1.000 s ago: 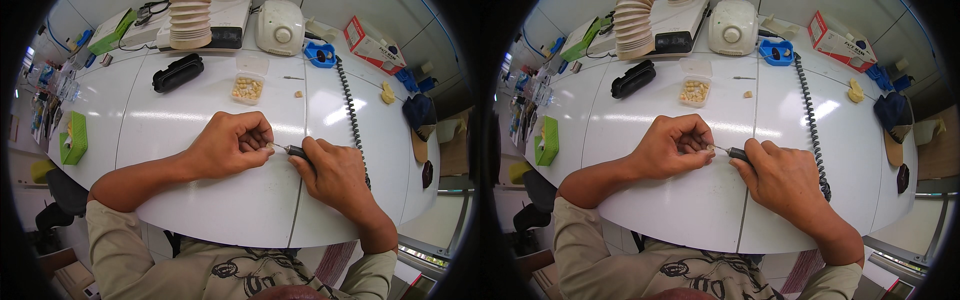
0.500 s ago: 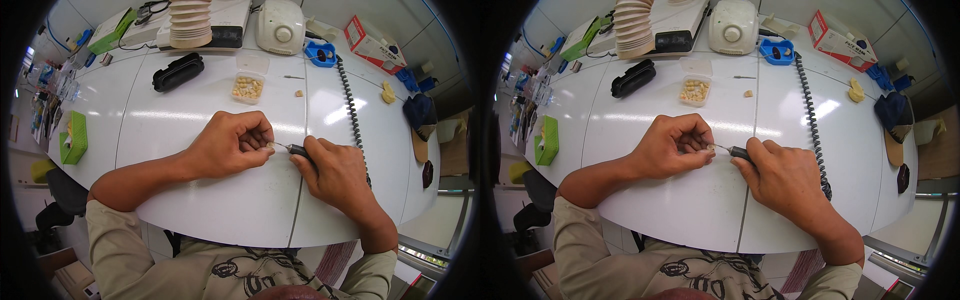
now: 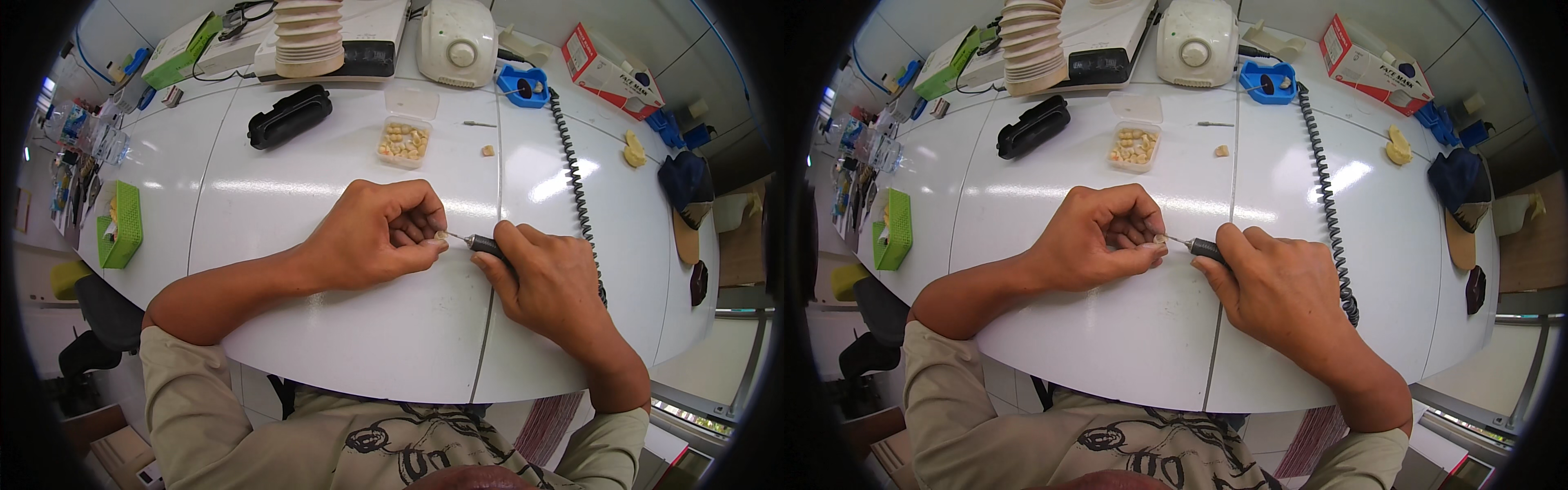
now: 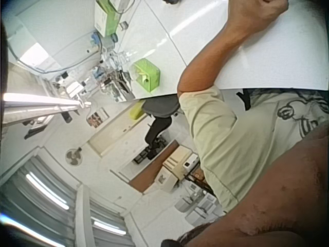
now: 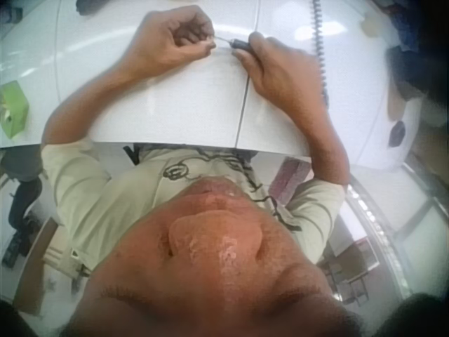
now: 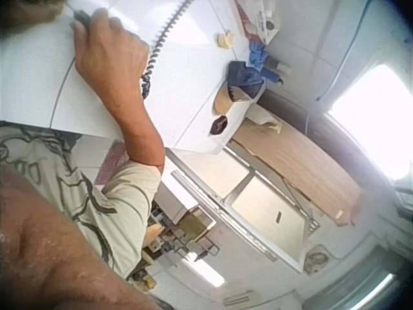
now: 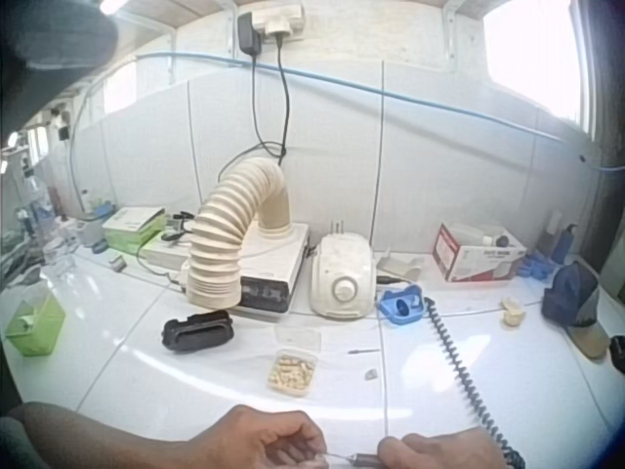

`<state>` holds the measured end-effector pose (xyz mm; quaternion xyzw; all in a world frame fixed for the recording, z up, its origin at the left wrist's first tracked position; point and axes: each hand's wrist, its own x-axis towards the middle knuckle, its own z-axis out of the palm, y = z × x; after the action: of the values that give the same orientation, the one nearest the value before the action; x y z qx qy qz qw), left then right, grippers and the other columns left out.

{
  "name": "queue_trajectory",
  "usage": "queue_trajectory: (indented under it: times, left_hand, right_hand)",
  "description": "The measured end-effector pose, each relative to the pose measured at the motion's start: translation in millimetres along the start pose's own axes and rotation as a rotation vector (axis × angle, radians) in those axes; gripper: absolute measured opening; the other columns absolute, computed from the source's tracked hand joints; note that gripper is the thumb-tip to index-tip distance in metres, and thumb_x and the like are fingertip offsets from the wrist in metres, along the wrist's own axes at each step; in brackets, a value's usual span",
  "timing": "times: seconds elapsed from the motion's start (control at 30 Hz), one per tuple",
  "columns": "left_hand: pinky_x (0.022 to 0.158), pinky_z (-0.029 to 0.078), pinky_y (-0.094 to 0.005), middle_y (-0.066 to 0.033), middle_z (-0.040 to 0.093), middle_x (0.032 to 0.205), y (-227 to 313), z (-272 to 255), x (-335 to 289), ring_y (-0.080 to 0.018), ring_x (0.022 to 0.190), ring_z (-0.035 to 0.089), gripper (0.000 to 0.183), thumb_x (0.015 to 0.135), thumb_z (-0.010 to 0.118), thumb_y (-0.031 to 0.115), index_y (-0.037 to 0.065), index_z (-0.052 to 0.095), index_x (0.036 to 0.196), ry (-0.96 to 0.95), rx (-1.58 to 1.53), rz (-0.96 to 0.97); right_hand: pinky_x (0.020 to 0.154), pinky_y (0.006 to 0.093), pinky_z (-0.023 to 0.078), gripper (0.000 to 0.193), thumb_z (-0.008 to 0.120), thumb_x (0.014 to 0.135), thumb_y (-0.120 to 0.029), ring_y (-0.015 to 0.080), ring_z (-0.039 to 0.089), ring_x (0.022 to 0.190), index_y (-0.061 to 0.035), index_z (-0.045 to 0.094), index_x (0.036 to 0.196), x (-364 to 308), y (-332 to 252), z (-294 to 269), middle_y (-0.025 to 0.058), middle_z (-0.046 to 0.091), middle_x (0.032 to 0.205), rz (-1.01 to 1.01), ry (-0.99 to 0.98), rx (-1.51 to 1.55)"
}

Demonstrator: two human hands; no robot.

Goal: The person uses a rotary handpiece to grind and shape a yellowish dental model held in their left hand. They then switch to a small individual tooth-like object, continuing to grind and refine its surface with the rotary tool. The person changes the tool bit to a polishing wheel and applies it to the small object.

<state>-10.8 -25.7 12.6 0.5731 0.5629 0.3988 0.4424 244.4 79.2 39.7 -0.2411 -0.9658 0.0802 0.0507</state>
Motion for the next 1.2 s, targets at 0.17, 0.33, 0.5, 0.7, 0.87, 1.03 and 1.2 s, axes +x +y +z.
queue_trajectory:
  times: [0.17,0.33,0.5,0.7,0.87,1.03,1.2]
  left_hand:
    - [0.076,0.062,-0.0203,-0.0034,0.080,0.096,-1.0,-0.1,0.3,-0.0055,0.086,0.076,0.022,0.096,0.089,0.009,0.001,0.072,0.109,-0.005,0.002,0.005]
    - [0.076,0.062,-0.0202,-0.0033,0.080,0.097,-0.7,-0.5,-0.6,-0.0053,0.087,0.076,0.022,0.097,0.088,0.009,0.001,0.072,0.108,-0.003,-0.014,-0.003]
    - [0.076,0.061,-0.0201,-0.0031,0.079,0.097,0.2,-0.7,-0.1,-0.0048,0.088,0.075,0.021,0.097,0.088,0.008,0.001,0.072,0.109,-0.009,-0.025,-0.009]
    - [0.077,0.062,-0.0205,-0.0030,0.079,0.097,-0.8,-0.1,-0.1,-0.0049,0.088,0.075,0.022,0.097,0.088,0.008,0.001,0.072,0.109,-0.004,-0.019,-0.003]
    - [0.077,0.062,-0.0207,-0.0031,0.080,0.097,-1.4,0.1,0.1,-0.0052,0.088,0.075,0.021,0.096,0.088,0.008,0.001,0.072,0.109,0.000,-0.014,0.004]
    - [0.079,0.063,-0.0212,-0.0039,0.080,0.098,1.4,-1.7,-0.6,-0.0058,0.089,0.076,0.021,0.096,0.087,0.008,0.000,0.072,0.109,-0.011,0.010,0.005]
    - [0.079,0.063,-0.0208,-0.0044,0.080,0.098,-1.0,-0.8,-0.4,-0.0060,0.091,0.077,0.020,0.096,0.086,0.007,0.000,0.072,0.109,-0.003,-0.044,0.000]
  right_hand:
    - [0.051,0.0437,0.051,0.037,0.075,0.109,-0.040,0.0304,0.069,0.054,-0.0080,0.065,0.092,-0.8,1.0,0.7,0.0076,0.069,0.072,0.008,0.013,0.014]
    - [0.052,0.0455,0.052,0.037,0.075,0.109,-0.039,0.0328,0.069,0.055,-0.0075,0.065,0.092,0.1,1.9,-2.5,0.0085,0.070,0.073,0.022,-0.004,0.044]
    - [0.051,0.0451,0.052,0.037,0.075,0.109,-0.039,0.0322,0.069,0.055,-0.0075,0.065,0.092,-0.4,1.8,-1.4,0.0085,0.069,0.072,0.016,-0.002,0.038]
    - [0.050,0.0432,0.050,0.036,0.075,0.109,-0.039,0.0295,0.068,0.053,-0.0077,0.066,0.092,-0.3,-1.0,-1.7,0.0075,0.068,0.070,0.009,0.006,0.018]
    - [0.050,0.0429,0.050,0.036,0.074,0.109,-0.039,0.0288,0.068,0.052,-0.0077,0.067,0.092,-0.5,-0.9,-1.6,0.0073,0.068,0.070,0.012,0.000,0.012]
    - [0.050,0.0433,0.050,0.037,0.074,0.109,-0.039,0.0290,0.068,0.052,-0.0077,0.067,0.091,-0.3,0.4,-1.1,0.0075,0.068,0.070,-0.003,0.001,0.010]
    - [0.051,0.0441,0.051,0.037,0.074,0.109,-0.038,0.0307,0.068,0.054,-0.0076,0.065,0.091,-1.0,1.9,-1.3,0.0082,0.069,0.071,0.013,0.024,0.045]
